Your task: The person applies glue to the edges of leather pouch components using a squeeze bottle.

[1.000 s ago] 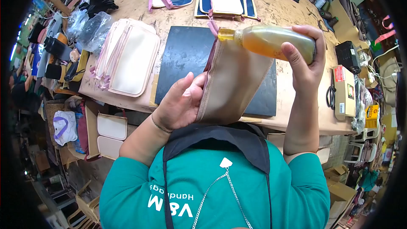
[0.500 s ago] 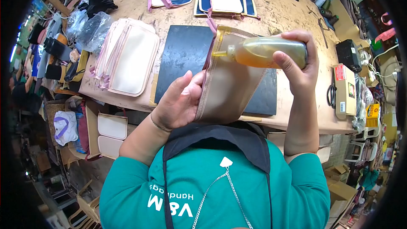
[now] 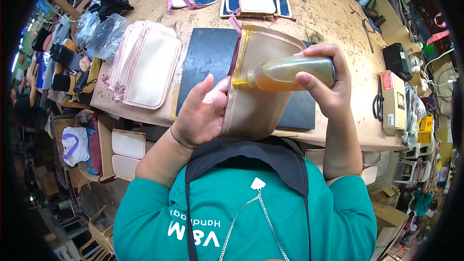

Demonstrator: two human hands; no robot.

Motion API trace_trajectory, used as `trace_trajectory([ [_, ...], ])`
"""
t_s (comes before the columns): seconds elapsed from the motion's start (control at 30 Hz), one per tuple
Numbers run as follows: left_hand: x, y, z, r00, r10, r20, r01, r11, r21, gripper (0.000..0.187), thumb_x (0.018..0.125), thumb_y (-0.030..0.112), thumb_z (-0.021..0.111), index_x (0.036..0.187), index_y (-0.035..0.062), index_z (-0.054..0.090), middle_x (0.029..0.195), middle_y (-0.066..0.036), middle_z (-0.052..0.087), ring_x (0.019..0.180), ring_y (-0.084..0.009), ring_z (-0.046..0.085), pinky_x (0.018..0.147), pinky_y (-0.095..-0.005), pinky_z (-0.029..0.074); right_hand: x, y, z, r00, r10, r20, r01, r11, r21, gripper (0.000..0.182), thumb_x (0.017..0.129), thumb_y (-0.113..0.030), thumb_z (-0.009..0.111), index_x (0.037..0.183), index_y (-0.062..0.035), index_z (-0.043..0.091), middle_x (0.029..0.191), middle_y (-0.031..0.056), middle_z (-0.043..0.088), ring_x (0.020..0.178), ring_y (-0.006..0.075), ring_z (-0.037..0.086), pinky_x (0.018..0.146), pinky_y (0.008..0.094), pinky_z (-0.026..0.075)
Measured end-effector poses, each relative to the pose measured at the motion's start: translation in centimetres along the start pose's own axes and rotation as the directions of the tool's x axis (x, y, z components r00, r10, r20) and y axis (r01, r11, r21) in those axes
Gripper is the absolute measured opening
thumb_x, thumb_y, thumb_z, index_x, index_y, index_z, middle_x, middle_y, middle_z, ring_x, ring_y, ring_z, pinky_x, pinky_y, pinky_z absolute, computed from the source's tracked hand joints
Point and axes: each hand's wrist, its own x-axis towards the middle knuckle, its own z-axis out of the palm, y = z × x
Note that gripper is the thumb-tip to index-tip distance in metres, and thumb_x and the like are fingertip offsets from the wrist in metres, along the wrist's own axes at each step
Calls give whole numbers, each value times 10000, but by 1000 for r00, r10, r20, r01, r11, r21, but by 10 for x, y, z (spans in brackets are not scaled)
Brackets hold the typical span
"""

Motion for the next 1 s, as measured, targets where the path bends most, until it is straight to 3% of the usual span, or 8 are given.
trace_trajectory([
  [0.1, 1, 0, 2, 1000, 6, 7, -6, 1000, 1, 846, 971, 646, 344, 1558, 67, 156, 1522, -173, 380, 1395, -296, 406, 1150, -460, 324, -2, -7, 0, 997, 54, 57, -54, 999, -1, 347, 830, -132, 801, 1091, -55, 585, 1006, 59, 614, 916, 137, 617, 802, 263, 515],
  [0.2, 3, 0, 1, 999, 21, 28, -20, 1000, -23, 878, 961, 685, 305, 1571, 85, 109, 1546, -177, 344, 1417, -313, 371, 1165, -478, 293, -3, -2, -3, 988, 17, 153, -10, 999, -43, 344, 840, -127, 791, 1100, -54, 580, 1013, 64, 617, 928, 143, 620, 813, 269, 518],
  [0.33, 4, 1, -2, 997, 37, 71, -31, 996, -86, 922, 940, 741, 260, 1583, 115, 48, 1565, -177, 313, 1433, -333, 342, 1178, -497, 259, -5, -1, 4, 999, 43, 12, -44, 998, 54, 358, 839, -141, 797, 1106, -52, 576, 1030, 71, 620, 934, 152, 622, 825, 274, 518],
  [0.5, 2, -1, -4, 995, -9, 100, 18, 996, -90, 949, 924, 771, 239, 1587, 126, 27, 1574, -175, 295, 1436, -341, 335, 1179, -501, 254, 1, 8, 4, 994, -23, -108, 24, 1000, 10, 375, 831, -161, 808, 1103, -48, 576, 1050, 76, 620, 933, 157, 621, 827, 276, 518],
  [1.0, 2, 3, 3, 996, 18, 92, -11, 997, -74, 981, 906, 797, 235, 1584, 116, 37, 1579, -199, 274, 1443, -354, 318, 1168, -509, 278, -10, -3, 4, 995, 53, 90, -49, 998, -49, 366, 825, -174, 808, 1092, -56, 586, 973, 49, 611, 879, 128, 611, 773, 254, 501],
])
